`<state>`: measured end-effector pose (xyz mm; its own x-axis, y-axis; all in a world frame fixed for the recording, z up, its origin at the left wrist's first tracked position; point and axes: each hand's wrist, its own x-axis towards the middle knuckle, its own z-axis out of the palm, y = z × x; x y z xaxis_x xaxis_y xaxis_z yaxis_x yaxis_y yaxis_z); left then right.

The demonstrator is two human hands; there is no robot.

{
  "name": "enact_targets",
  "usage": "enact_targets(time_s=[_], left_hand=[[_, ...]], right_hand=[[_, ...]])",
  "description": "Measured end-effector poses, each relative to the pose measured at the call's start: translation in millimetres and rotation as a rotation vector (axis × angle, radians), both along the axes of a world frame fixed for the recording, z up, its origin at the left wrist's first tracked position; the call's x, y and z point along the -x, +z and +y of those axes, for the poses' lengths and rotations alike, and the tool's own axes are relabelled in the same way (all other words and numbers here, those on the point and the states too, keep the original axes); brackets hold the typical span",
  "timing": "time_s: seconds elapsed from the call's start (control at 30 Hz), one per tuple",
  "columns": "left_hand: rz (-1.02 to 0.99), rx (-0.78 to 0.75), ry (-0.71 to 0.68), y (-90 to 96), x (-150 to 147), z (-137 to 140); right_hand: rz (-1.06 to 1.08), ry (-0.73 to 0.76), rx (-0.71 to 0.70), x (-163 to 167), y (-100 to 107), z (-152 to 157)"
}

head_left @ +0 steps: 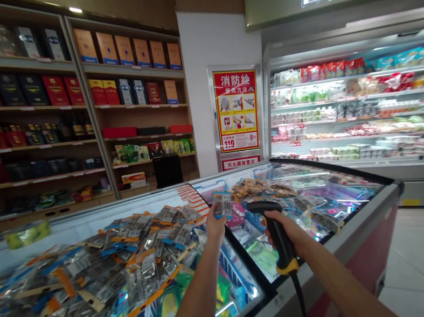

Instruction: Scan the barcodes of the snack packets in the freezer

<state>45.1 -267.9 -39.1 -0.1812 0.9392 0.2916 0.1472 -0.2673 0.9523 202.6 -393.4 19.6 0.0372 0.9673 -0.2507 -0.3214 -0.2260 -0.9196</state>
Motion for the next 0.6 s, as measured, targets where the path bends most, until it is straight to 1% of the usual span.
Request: enact_targets(time_s=[0.07, 0.13, 0.33, 0.5, 0.6], left_hand=[[-0.013, 0.01, 0.036, 2.3, 6.2, -2.6], [0.019, 0.016, 0.055, 4.4, 8.5, -5.1], [0.057, -0.009, 0.047, 2.5, 7.7, -3.2], [0.072, -0.042, 0.088, 0.6, 9.6, -0.2], [0.089, -0.018, 0.091, 1.2, 9.8, -1.0]], right_hand=[[-0.001, 0.022, 0.006, 6.5, 0.5, 0.6], [0.003, 0.042, 0.024, 10.5, 1.5, 0.7], [0.004, 0.08, 0.033, 17.2, 6.4, -1.0], [0.01, 0.083, 0.038, 24.6, 10.2, -2.0], [0.013, 0.096, 0.033, 25.4, 12.4, -2.5]])
